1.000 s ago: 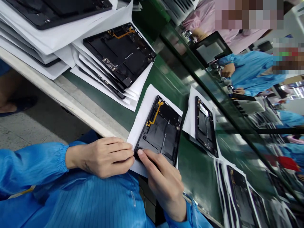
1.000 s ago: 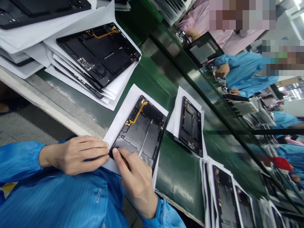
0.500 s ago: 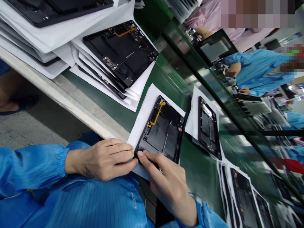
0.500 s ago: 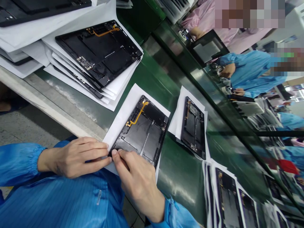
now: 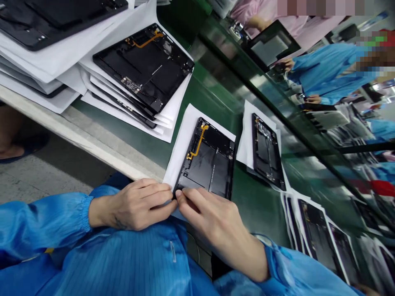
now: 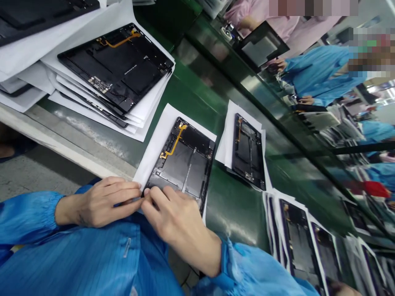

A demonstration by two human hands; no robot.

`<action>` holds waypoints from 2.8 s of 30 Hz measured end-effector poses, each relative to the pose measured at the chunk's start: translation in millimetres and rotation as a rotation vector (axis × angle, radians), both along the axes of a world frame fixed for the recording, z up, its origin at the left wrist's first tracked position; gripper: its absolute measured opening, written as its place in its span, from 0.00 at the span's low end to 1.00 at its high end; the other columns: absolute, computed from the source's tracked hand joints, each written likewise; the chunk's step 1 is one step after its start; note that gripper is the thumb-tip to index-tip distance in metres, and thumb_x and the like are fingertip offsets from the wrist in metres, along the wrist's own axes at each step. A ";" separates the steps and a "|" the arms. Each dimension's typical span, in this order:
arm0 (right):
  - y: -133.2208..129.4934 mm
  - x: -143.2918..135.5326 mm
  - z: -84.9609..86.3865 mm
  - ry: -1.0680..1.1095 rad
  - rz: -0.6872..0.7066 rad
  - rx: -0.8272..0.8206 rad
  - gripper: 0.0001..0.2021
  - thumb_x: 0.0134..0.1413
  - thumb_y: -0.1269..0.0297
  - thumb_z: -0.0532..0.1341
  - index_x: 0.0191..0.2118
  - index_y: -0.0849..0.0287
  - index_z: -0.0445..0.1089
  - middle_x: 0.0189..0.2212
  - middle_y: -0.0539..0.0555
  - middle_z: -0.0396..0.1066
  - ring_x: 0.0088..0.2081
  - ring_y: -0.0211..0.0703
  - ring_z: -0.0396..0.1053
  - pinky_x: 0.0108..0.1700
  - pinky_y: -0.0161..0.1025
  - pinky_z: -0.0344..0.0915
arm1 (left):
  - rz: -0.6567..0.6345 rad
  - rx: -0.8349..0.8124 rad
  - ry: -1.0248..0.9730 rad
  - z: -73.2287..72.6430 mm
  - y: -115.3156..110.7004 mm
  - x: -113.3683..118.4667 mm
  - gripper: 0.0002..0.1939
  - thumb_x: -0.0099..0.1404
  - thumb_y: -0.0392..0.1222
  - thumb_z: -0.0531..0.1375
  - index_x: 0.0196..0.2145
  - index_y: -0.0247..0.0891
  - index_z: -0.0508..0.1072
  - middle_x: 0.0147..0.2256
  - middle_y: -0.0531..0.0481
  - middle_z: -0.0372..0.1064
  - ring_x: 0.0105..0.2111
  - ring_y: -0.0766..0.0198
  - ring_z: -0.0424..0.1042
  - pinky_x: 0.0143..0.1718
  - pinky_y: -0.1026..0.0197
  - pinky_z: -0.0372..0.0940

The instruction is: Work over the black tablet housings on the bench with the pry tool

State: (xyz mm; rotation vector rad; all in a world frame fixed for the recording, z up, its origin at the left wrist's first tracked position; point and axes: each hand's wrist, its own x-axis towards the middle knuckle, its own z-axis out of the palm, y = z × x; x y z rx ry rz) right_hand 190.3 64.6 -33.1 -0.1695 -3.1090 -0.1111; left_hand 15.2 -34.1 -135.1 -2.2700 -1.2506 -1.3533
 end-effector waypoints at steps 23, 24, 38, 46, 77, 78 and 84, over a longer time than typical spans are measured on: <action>-51.1 49.1 -61.8 0.860 -0.359 -0.524 0.11 0.66 0.67 0.61 0.52 0.58 0.75 0.33 0.55 0.75 0.36 0.46 0.73 0.37 0.45 0.70 | 0.070 -0.103 0.178 21.1 -2.5 -10.7 0.11 0.72 0.29 0.55 0.48 0.29 0.73 0.42 0.41 0.77 0.44 0.56 0.76 0.42 0.56 0.71; -52.9 47.4 -64.8 0.841 -0.345 -0.458 0.14 0.63 0.73 0.63 0.53 0.58 0.74 0.34 0.55 0.75 0.37 0.45 0.73 0.38 0.45 0.71 | 0.069 -0.107 0.195 21.5 -2.1 -10.6 0.11 0.72 0.29 0.54 0.49 0.29 0.73 0.42 0.41 0.77 0.44 0.55 0.76 0.42 0.56 0.71; -54.0 48.2 -84.0 0.889 -0.384 -0.157 0.19 0.59 0.82 0.62 0.53 0.61 0.73 0.32 0.54 0.73 0.34 0.42 0.70 0.39 0.44 0.70 | 0.073 -0.085 0.339 17.0 -1.4 -11.3 0.15 0.74 0.30 0.50 0.50 0.29 0.74 0.48 0.38 0.77 0.48 0.54 0.76 0.44 0.54 0.71; -54.1 56.8 -73.3 0.926 -0.440 -0.368 0.22 0.55 0.84 0.63 0.52 0.56 0.74 0.37 0.54 0.76 0.37 0.46 0.74 0.40 0.44 0.71 | 0.003 -0.119 0.274 19.0 2.0 -6.9 0.15 0.74 0.30 0.50 0.49 0.26 0.74 0.51 0.36 0.75 0.51 0.52 0.76 0.52 0.51 0.72; -42.0 67.0 -85.3 0.922 -0.350 -0.346 0.19 0.58 0.80 0.61 0.52 0.57 0.75 0.37 0.55 0.77 0.40 0.48 0.77 0.48 0.54 0.79 | 0.058 -0.148 0.251 14.6 -4.2 -0.5 0.20 0.75 0.32 0.45 0.52 0.26 0.74 0.52 0.36 0.75 0.54 0.51 0.75 0.53 0.50 0.72; -42.5 67.3 -85.4 0.915 -0.334 -0.349 0.18 0.59 0.79 0.62 0.53 0.56 0.75 0.37 0.54 0.77 0.40 0.48 0.78 0.49 0.55 0.79 | 0.056 -0.145 0.252 14.9 -4.2 -0.5 0.19 0.74 0.31 0.46 0.52 0.26 0.74 0.52 0.36 0.75 0.54 0.52 0.75 0.53 0.51 0.72; -47.6 64.9 -90.1 0.871 -0.339 -0.311 0.21 0.59 0.79 0.62 0.56 0.57 0.73 0.37 0.55 0.77 0.40 0.48 0.77 0.51 0.56 0.78 | 0.089 -0.128 0.276 17.4 -3.2 -0.2 0.19 0.75 0.31 0.46 0.51 0.29 0.75 0.51 0.39 0.76 0.52 0.55 0.76 0.53 0.54 0.72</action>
